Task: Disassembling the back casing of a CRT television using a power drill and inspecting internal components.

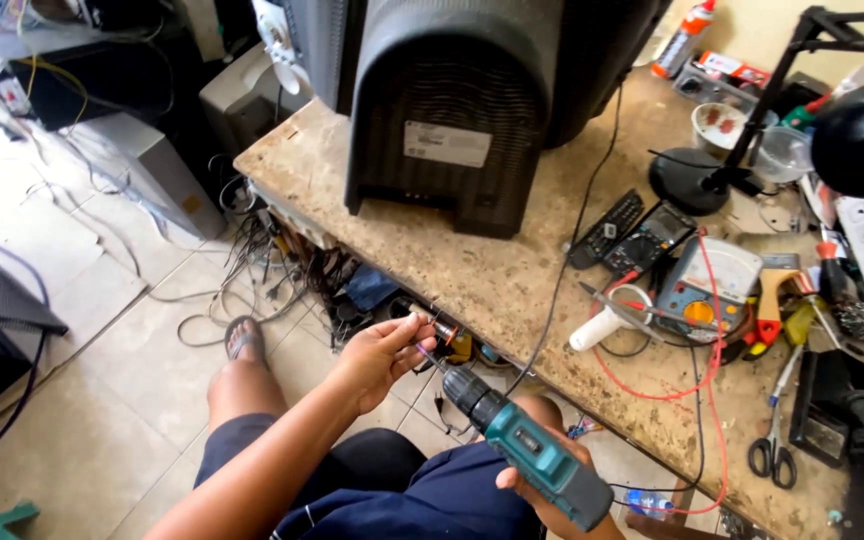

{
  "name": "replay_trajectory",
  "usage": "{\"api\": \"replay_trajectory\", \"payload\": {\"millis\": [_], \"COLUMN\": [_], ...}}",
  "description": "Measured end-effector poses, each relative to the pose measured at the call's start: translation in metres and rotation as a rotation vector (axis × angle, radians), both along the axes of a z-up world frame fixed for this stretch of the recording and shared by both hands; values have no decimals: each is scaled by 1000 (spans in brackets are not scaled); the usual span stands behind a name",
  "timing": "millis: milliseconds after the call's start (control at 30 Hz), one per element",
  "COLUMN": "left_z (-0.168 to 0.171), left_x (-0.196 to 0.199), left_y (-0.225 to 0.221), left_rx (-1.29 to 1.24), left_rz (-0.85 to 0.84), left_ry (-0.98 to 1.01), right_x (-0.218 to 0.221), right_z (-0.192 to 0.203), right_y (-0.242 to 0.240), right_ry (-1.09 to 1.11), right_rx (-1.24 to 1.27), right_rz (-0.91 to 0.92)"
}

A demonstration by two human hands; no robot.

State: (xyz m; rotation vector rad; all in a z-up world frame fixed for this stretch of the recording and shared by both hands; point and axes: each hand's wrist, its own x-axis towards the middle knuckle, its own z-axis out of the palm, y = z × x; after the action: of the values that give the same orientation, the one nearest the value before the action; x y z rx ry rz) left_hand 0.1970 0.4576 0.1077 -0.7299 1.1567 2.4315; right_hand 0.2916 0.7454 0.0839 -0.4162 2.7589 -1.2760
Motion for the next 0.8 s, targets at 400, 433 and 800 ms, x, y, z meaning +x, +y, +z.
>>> {"api": "replay_trajectory", "payload": {"millis": [400, 433, 800], "left_z": [41, 39, 135], "left_x": [-49, -52, -93], "left_y": [13, 13, -3], "left_rx": [363, 406, -694], "left_rz": [-7, 11, 320], "left_ry": [-33, -16, 907], "right_x": [-18, -20, -184], "right_z": [98, 102, 96], "right_y": [26, 32, 133], "right_ry": [444, 461, 928], "right_rx": [106, 128, 819], "right_rz": [11, -15, -133]}}
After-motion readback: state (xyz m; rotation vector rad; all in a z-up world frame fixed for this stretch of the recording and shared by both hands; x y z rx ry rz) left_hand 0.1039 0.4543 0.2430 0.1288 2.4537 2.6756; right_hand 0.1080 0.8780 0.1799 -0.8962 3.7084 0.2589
